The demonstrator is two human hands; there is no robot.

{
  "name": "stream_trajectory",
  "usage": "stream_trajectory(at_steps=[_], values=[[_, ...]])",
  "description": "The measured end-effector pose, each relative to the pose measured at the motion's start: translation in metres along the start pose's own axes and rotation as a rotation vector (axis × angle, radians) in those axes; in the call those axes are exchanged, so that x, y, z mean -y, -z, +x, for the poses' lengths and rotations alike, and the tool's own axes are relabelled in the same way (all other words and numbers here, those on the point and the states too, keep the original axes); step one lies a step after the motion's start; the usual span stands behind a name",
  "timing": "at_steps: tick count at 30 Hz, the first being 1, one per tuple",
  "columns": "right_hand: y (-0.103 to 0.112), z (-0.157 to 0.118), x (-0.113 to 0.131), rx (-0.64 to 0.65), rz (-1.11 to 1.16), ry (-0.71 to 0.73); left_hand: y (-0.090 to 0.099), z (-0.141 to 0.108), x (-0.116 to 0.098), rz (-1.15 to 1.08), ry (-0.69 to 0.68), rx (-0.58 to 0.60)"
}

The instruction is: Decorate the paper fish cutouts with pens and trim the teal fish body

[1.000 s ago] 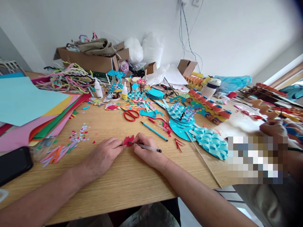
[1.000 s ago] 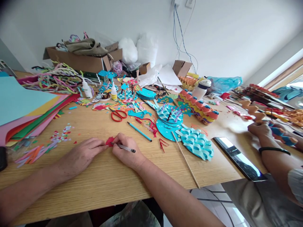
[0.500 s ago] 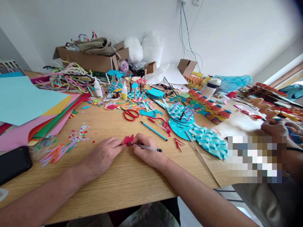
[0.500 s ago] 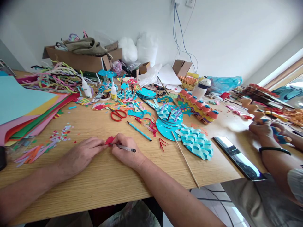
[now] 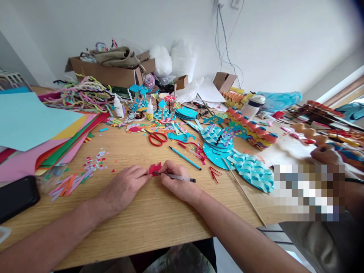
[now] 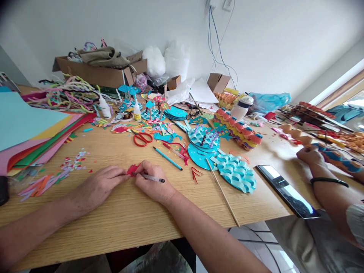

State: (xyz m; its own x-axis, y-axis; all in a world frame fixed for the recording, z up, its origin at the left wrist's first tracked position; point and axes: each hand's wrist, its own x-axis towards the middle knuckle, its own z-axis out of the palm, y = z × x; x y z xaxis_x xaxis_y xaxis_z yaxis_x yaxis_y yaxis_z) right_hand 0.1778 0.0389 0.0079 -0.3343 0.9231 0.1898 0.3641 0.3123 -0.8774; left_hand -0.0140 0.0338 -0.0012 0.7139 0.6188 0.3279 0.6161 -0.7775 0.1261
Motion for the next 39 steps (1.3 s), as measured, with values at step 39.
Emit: stream_trajectory(at_steps=[39], values=[[0.000, -0.001, -0.006, 0.013, -0.035, 0.016, -0.003, 0.000, 0.001, -0.001, -0.017, -0.034]])
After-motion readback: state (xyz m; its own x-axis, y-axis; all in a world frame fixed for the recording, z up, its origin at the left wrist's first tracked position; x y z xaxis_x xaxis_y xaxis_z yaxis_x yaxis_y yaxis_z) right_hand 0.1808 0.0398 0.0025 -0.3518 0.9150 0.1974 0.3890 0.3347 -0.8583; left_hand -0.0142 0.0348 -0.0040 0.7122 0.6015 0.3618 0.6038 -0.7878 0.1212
